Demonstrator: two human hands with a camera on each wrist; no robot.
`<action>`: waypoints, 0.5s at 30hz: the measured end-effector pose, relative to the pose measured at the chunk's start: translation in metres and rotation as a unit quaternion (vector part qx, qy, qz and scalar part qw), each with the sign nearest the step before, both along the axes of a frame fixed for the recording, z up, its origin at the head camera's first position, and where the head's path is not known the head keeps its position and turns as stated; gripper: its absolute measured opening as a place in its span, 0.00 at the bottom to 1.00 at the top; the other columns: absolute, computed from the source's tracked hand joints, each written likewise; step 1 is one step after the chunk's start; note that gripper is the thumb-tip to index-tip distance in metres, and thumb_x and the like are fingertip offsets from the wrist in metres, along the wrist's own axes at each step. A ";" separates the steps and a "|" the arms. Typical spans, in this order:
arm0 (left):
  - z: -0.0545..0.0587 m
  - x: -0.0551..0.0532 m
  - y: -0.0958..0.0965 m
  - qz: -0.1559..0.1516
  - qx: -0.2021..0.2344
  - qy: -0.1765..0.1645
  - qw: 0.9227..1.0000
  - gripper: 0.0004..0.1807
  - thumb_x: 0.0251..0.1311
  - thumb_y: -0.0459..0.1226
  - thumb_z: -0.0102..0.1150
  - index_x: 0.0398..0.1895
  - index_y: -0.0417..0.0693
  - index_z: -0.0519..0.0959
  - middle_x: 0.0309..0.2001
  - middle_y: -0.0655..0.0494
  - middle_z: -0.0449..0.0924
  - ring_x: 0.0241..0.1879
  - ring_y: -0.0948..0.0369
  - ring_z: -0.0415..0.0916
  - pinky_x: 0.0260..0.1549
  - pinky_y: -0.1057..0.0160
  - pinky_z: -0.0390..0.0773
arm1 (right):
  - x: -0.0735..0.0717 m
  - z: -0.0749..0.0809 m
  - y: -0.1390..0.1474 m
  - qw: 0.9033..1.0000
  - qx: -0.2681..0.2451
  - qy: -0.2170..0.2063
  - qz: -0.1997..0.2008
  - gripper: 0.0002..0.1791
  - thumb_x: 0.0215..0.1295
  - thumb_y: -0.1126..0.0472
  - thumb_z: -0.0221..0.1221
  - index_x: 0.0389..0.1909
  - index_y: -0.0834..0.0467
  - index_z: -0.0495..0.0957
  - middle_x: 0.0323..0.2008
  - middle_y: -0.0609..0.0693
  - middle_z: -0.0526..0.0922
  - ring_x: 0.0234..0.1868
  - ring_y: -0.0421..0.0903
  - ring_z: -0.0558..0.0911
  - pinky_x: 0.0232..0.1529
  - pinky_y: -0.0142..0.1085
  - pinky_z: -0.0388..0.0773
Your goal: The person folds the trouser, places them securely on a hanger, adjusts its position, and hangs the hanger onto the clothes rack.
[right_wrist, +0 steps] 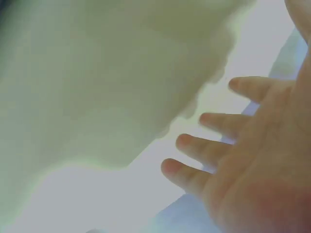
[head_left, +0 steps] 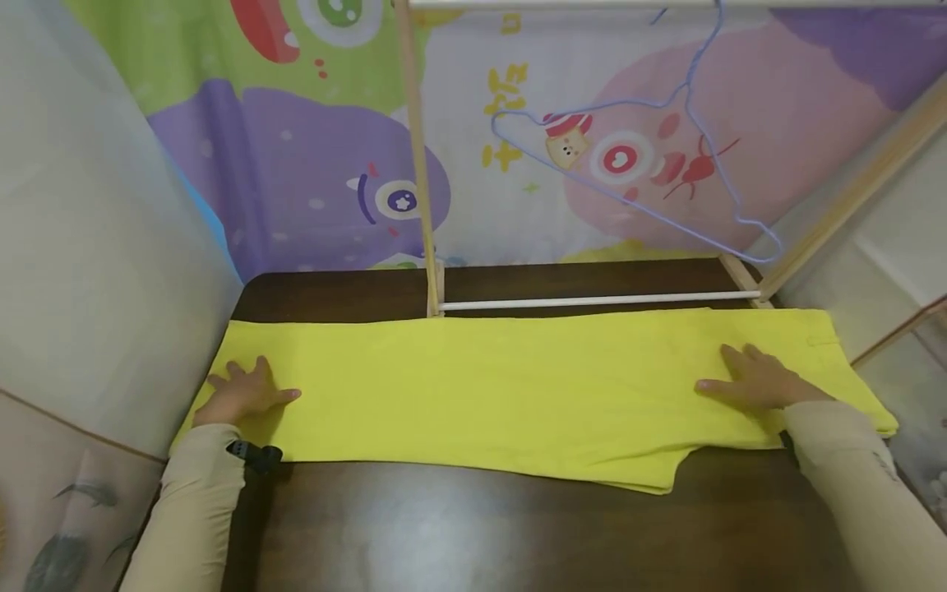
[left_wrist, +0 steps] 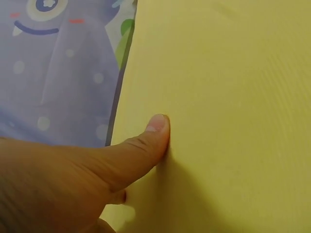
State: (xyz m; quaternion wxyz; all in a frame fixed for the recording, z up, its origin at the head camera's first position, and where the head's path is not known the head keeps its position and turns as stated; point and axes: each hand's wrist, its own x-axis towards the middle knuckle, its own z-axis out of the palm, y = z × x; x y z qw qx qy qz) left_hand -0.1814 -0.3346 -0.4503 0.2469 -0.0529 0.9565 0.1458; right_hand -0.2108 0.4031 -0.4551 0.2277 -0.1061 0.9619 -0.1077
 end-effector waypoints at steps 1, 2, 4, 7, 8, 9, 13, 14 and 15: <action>0.000 0.001 -0.001 0.000 -0.001 -0.003 1.000 0.59 0.64 0.60 0.53 0.68 0.17 0.38 0.59 0.05 0.30 0.56 0.11 0.30 0.52 0.19 0.46 | -0.006 0.001 -0.013 1.000 -0.005 0.000 0.013 0.56 0.67 0.31 0.49 0.71 0.76 0.44 0.65 0.85 0.42 0.62 0.87 0.46 0.52 0.78 0.48; 0.000 0.002 -0.002 -0.002 -0.003 -0.004 1.000 0.58 0.64 0.60 0.53 0.68 0.16 0.38 0.59 0.05 0.30 0.56 0.11 0.30 0.52 0.20 0.46 | -0.011 0.000 -0.028 1.000 -0.012 -0.001 0.024 0.56 0.66 0.31 0.50 0.73 0.73 0.44 0.67 0.83 0.41 0.63 0.85 0.44 0.54 0.77 0.46; 0.000 0.002 -0.002 -0.006 -0.006 -0.005 1.000 0.58 0.65 0.59 0.53 0.68 0.16 0.38 0.59 0.05 0.31 0.57 0.11 0.30 0.54 0.20 0.44 | -0.019 -0.002 -0.054 0.999 -0.025 -0.006 0.047 0.56 0.64 0.30 0.52 0.75 0.68 0.43 0.70 0.79 0.37 0.66 0.83 0.41 0.55 0.77 0.42; 0.000 0.002 -0.002 -0.010 -0.009 0.000 1.000 0.57 0.65 0.59 0.53 0.68 0.16 0.39 0.59 0.04 0.32 0.57 0.11 0.31 0.55 0.21 0.42 | -0.031 -0.008 -0.078 0.997 -0.035 -0.017 0.065 0.59 0.60 0.28 0.55 0.76 0.63 0.41 0.72 0.75 0.33 0.68 0.80 0.38 0.56 0.77 0.39; -0.001 0.002 -0.002 -0.010 -0.009 0.001 1.000 0.57 0.65 0.59 0.52 0.68 0.16 0.39 0.59 0.04 0.32 0.57 0.11 0.31 0.55 0.21 0.42 | -0.035 -0.011 -0.079 0.997 -0.036 -0.020 0.062 0.60 0.59 0.28 0.55 0.77 0.62 0.40 0.72 0.74 0.32 0.69 0.79 0.36 0.56 0.77 0.38; -0.001 0.002 -0.003 -0.008 -0.010 0.002 1.000 0.57 0.65 0.59 0.52 0.68 0.16 0.39 0.59 0.04 0.31 0.57 0.11 0.31 0.55 0.21 0.42 | -0.040 -0.015 -0.078 0.998 -0.028 -0.020 0.059 0.61 0.58 0.26 0.55 0.77 0.61 0.39 0.73 0.73 0.31 0.69 0.78 0.36 0.56 0.77 0.38; -0.002 -0.001 -0.003 -0.005 -0.010 0.000 1.000 0.58 0.65 0.60 0.51 0.68 0.16 0.37 0.60 0.05 0.30 0.57 0.11 0.29 0.54 0.20 0.43 | -0.056 -0.021 -0.053 1.000 -0.007 -0.022 0.020 0.64 0.57 0.24 0.52 0.76 0.64 0.34 0.72 0.74 0.31 0.68 0.79 0.34 0.56 0.77 0.38; -0.002 -0.001 -0.003 -0.004 -0.011 -0.002 1.000 0.58 0.65 0.60 0.51 0.68 0.16 0.37 0.60 0.05 0.29 0.56 0.11 0.29 0.53 0.20 0.44 | -0.057 -0.020 -0.047 1.000 -0.006 -0.025 0.011 0.64 0.58 0.25 0.52 0.75 0.66 0.34 0.71 0.76 0.31 0.67 0.80 0.34 0.56 0.77 0.37; -0.002 -0.001 -0.003 -0.004 -0.011 -0.004 1.000 0.58 0.65 0.60 0.51 0.68 0.16 0.37 0.60 0.05 0.29 0.57 0.11 0.29 0.53 0.20 0.44 | -0.057 -0.018 -0.042 1.000 -0.007 -0.029 0.002 0.65 0.59 0.25 0.52 0.75 0.68 0.35 0.71 0.77 0.31 0.66 0.82 0.34 0.56 0.77 0.38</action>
